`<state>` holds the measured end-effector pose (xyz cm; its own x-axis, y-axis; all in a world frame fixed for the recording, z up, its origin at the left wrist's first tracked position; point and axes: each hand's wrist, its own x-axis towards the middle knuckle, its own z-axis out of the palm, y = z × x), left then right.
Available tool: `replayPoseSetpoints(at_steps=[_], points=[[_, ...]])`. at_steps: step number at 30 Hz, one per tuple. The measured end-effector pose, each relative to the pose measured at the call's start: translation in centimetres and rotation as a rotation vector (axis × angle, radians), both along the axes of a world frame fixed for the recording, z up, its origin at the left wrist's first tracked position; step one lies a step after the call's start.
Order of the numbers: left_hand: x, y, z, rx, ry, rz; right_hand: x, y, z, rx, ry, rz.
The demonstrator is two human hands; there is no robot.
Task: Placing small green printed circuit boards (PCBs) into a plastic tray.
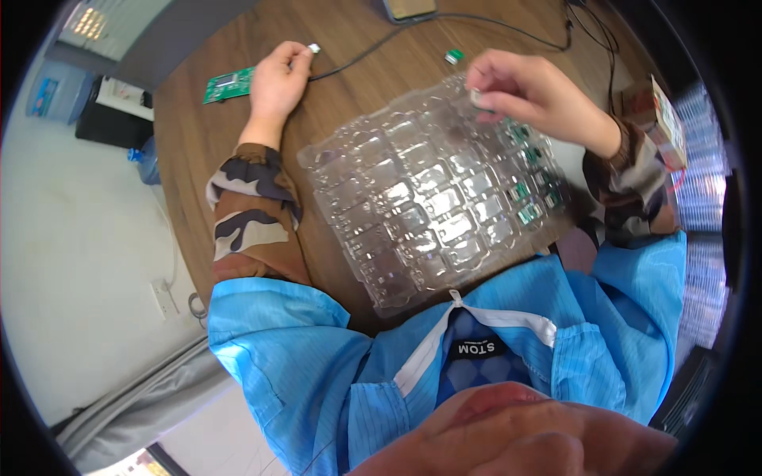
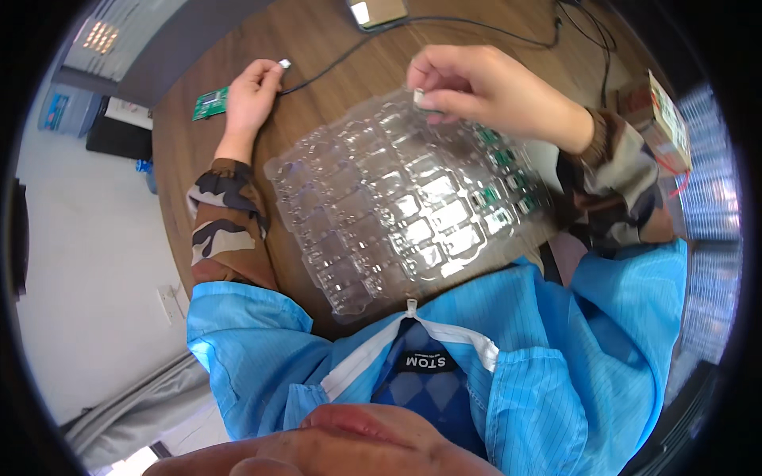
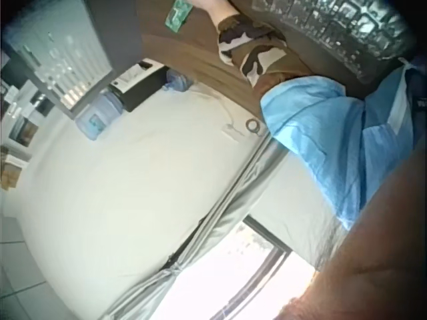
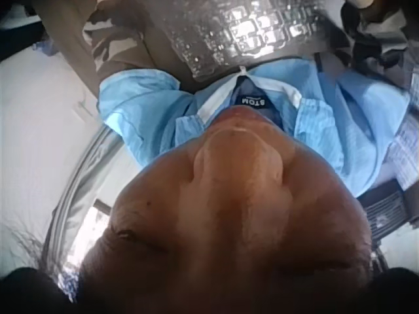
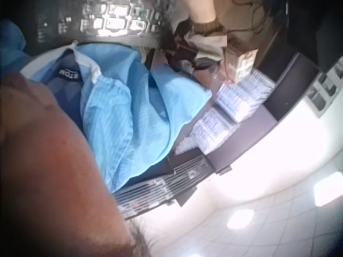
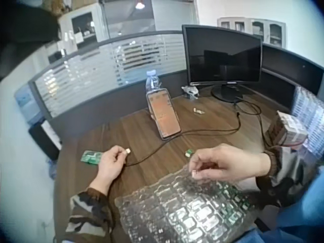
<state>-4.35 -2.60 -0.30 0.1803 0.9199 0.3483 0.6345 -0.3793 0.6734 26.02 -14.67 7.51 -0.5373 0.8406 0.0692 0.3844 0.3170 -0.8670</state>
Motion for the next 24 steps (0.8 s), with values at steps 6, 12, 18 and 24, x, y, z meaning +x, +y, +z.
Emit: replayPoseSetpoints(at_steps=[6, 12, 18, 24], points=[[0.8, 0.9, -0.5, 0.035, -0.092, -0.011, -5.7, 10.0, 0.0, -0.014, -0.100, 0.110], [0.3, 0.4, -0.4, 0.031, -0.164, 0.036, -11.3, 16.1, -3.0, -0.047, -0.094, -0.035], [0.4, 0.7, -0.1, 0.045, -0.158, 0.051, -12.6, 17.1, -3.6, 0.013, -0.078, -0.132], [0.7, 0.9, -0.2, 0.063, -0.161, 0.054, -12.4, 17.8, -4.0, 0.003, -0.058, -0.156]])
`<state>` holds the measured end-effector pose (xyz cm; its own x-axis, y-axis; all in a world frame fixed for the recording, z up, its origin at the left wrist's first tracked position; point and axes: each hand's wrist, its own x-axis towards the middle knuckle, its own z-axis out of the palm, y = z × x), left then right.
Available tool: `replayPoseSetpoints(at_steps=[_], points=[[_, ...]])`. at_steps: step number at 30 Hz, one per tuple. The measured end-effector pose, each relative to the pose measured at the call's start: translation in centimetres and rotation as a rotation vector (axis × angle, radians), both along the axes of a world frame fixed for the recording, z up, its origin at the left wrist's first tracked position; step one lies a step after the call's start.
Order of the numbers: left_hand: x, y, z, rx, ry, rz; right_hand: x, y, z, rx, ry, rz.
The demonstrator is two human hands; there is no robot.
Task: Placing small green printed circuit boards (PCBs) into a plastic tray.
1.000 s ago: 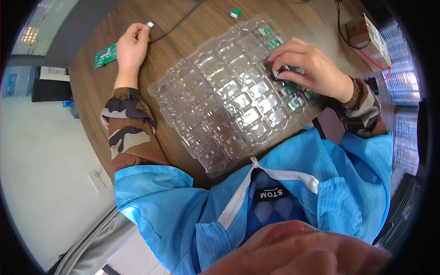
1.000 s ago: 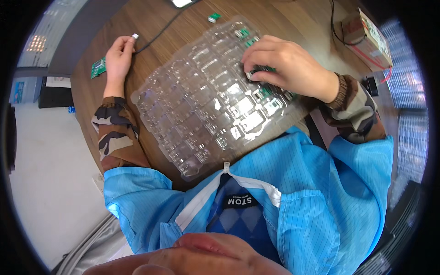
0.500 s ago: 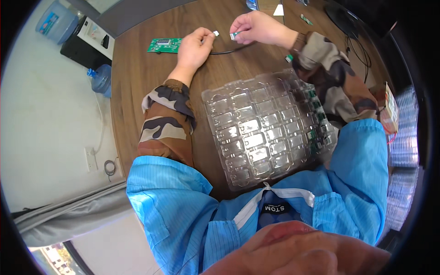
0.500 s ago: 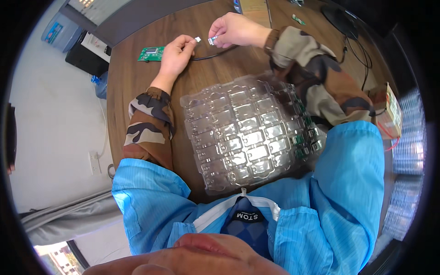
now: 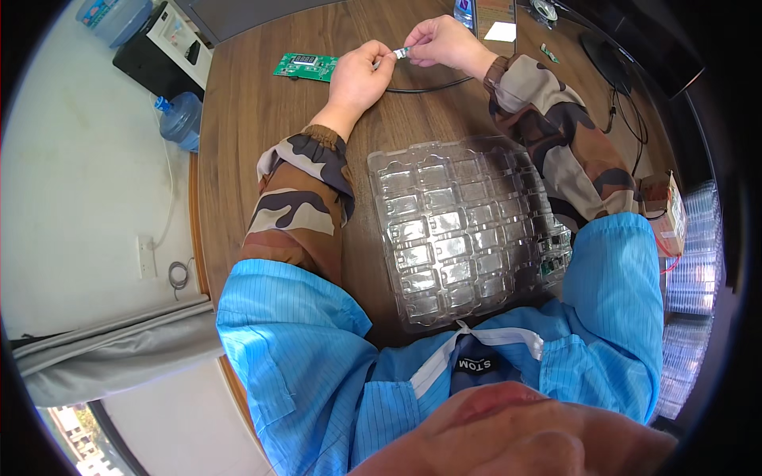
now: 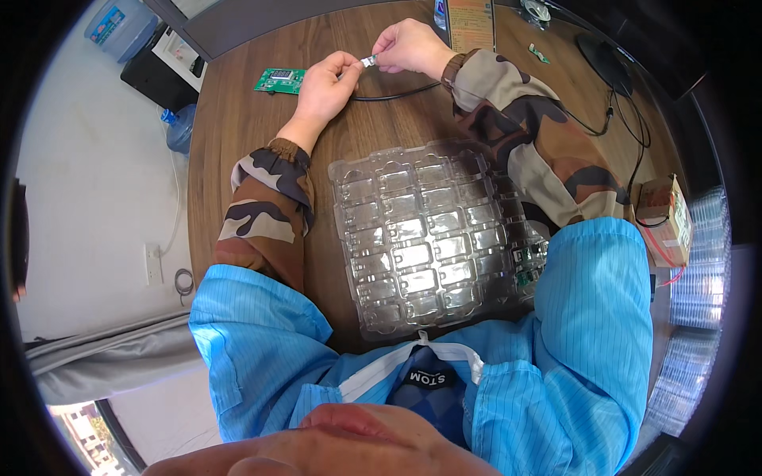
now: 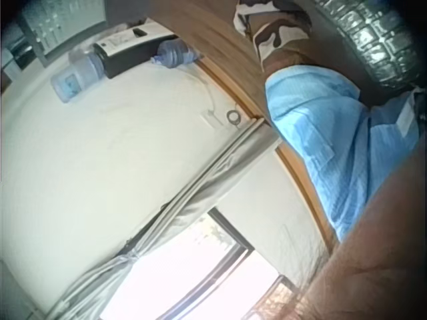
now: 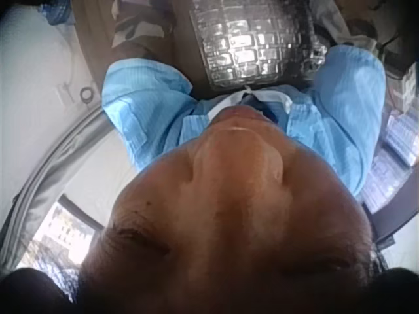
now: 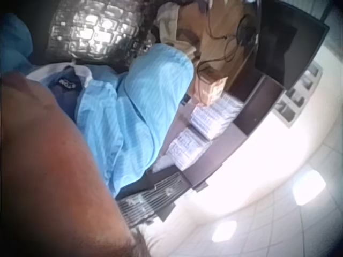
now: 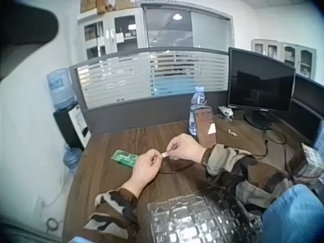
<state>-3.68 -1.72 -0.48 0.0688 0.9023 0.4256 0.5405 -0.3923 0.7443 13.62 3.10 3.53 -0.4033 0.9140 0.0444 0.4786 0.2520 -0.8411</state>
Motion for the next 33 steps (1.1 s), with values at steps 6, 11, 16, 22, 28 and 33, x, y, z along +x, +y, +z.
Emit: replayPoseSetpoints(at_steps=[6, 11, 16, 22, 28, 33], points=[[-0.3, -0.1, -0.2, -0.006, -0.003, 0.015, -0.9, -1.0, 0.4, 0.033, 0.013, 0.001], [-0.4, -0.1, -0.2, 0.020, 0.035, 0.054, -1.5, -1.5, 0.4, 0.008, 0.010, -0.002], [-0.5, 0.0, -0.3, 0.037, 0.025, 0.038, -1.5, -2.3, 0.9, 0.062, -0.095, -0.011], [1.2, 0.3, 0.6, -0.043, -0.049, -0.061, 6.1, -7.6, 5.2, 0.123, -0.102, 0.009], [-1.2, -0.4, -0.6, 0.017, -0.042, -0.019, 18.3, -21.1, 6.9, 0.307, -0.623, -0.164], [-0.6, -0.3, -0.1, -0.023, -0.043, -0.056, 28.7, -31.9, 4.9, 0.220, -1.139, -0.733]])
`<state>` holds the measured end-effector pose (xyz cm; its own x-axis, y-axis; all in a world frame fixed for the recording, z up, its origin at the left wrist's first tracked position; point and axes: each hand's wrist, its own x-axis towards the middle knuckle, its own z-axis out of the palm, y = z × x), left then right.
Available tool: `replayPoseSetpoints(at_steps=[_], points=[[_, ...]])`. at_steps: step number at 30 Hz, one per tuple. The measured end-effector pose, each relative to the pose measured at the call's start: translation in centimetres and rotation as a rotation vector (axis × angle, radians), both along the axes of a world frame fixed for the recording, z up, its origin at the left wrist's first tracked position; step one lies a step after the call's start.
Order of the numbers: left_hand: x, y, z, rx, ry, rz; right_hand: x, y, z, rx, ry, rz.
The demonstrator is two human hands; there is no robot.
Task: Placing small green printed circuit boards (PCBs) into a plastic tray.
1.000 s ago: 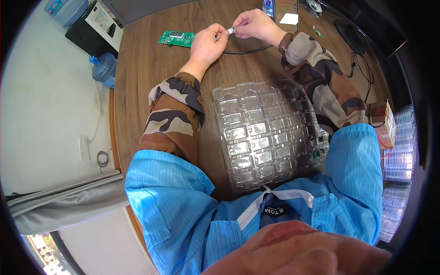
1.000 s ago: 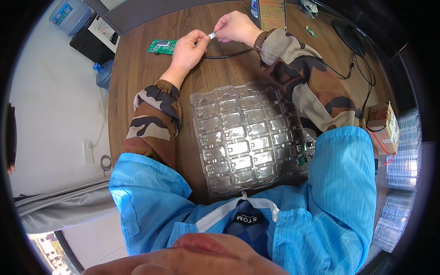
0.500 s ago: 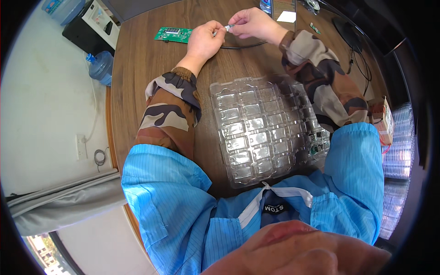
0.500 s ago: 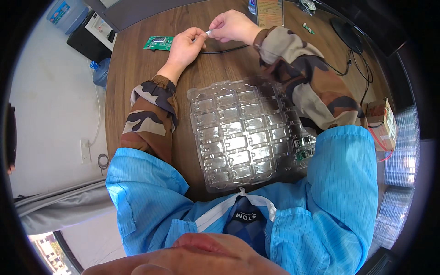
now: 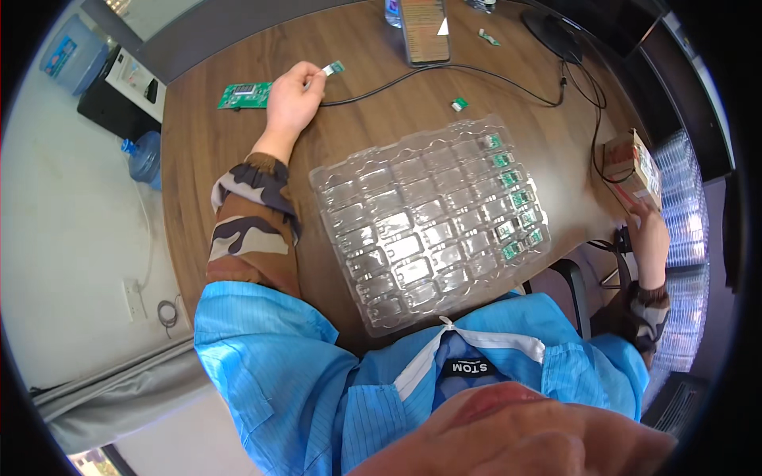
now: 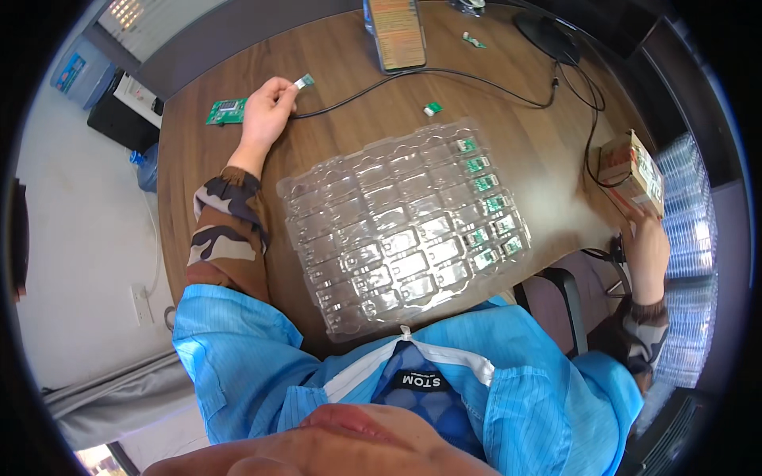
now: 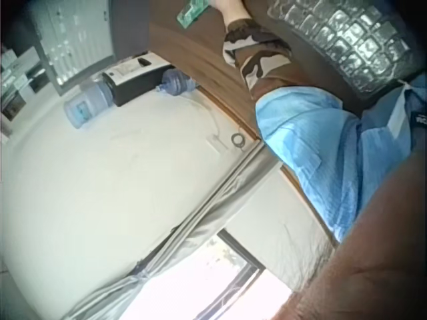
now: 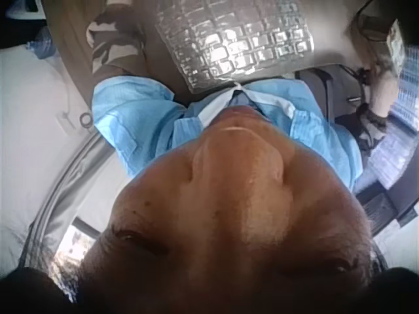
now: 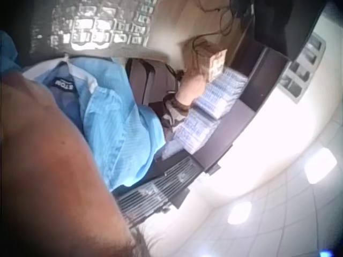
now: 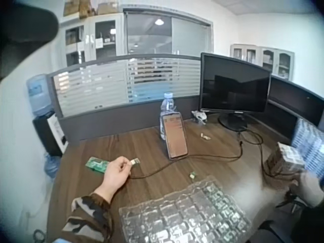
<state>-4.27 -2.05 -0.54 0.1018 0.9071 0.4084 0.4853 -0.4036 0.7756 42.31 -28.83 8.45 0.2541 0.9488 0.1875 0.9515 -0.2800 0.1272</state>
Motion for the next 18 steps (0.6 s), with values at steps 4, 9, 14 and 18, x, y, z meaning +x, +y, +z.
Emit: replayPoseSetpoints(at_steps=[4, 9, 14, 18], points=[[0.3, -0.2, 0.3, -0.019, 0.001, -0.008, 2.2, -3.3, -3.0, -0.016, -0.179, -0.111], [0.1, -0.4, 0.1, -0.016, 0.021, -0.004, 3.7, -3.0, -5.9, -0.089, -0.193, -0.202], [0.0, -0.6, -0.2, -0.021, 0.029, 0.003, 6.4, -2.9, -8.7, -0.099, -0.221, -0.214], [-0.2, -0.4, -0.2, -0.022, 0.032, -0.004, 9.6, -3.0, -10.6, -0.121, -0.239, -0.236]])
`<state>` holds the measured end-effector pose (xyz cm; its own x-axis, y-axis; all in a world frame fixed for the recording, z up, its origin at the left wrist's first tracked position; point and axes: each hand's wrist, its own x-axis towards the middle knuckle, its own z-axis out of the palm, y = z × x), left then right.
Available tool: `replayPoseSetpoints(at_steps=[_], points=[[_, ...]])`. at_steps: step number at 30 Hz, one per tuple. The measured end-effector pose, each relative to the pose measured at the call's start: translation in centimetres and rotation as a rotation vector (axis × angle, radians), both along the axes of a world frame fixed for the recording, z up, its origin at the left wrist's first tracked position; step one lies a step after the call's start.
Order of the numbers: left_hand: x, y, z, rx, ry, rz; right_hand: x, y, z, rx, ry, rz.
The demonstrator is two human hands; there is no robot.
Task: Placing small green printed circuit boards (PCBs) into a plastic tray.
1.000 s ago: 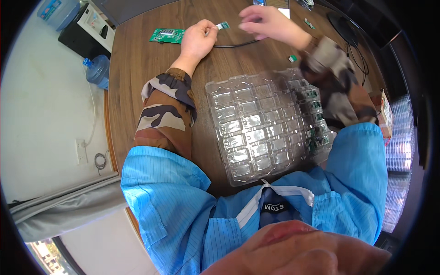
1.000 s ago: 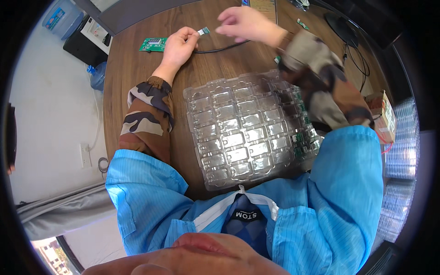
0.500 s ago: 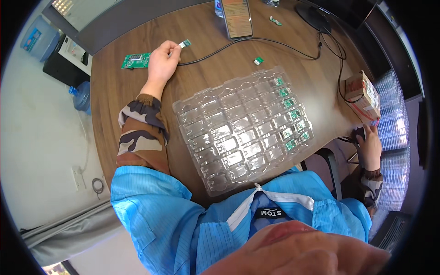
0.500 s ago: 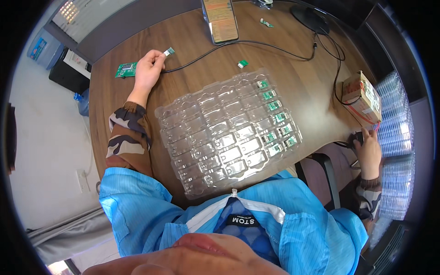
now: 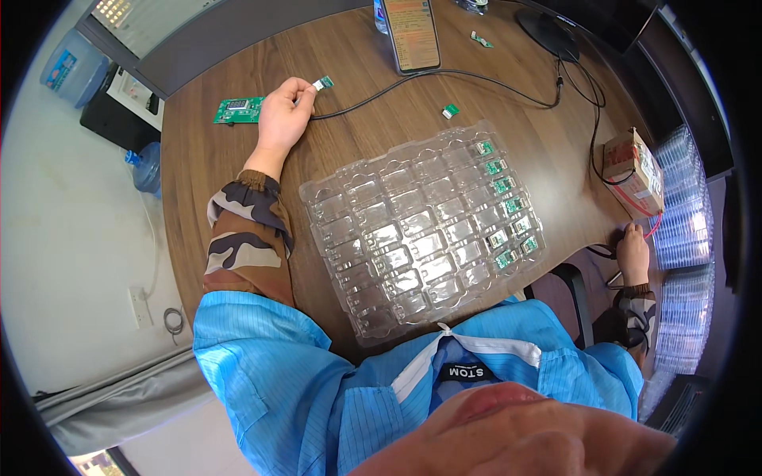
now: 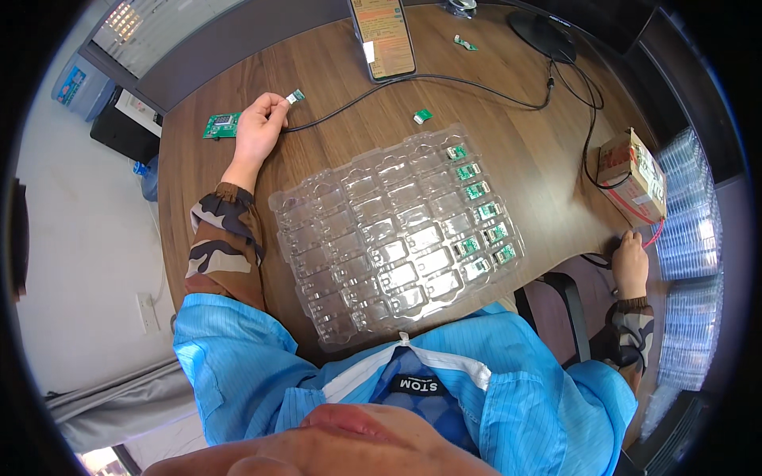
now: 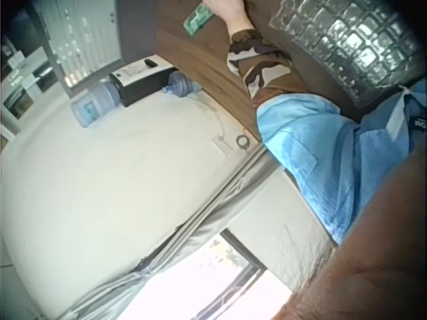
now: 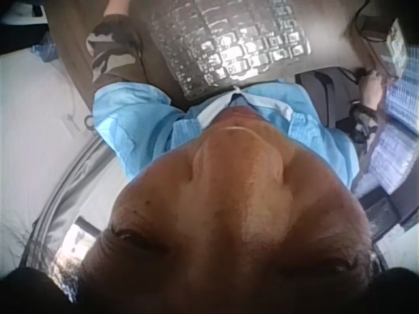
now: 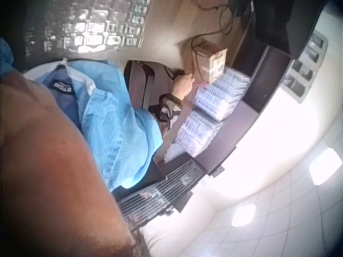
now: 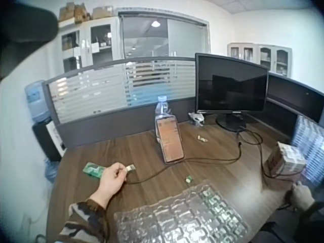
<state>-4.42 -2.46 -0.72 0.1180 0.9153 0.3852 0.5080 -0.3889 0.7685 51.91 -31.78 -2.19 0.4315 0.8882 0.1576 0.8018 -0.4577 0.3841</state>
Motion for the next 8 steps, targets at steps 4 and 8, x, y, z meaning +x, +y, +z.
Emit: replayPoseSetpoints(at_steps=[4, 8], points=[[0.07, 0.04, 0.05, 0.009, 0.013, 0.001, -0.26, -0.17, 0.19, 0.021, 0.058, 0.042], [0.12, -0.05, 0.16, 0.001, 0.012, 0.003, -0.22, 0.05, -0.30, 0.020, 0.072, 0.001]])
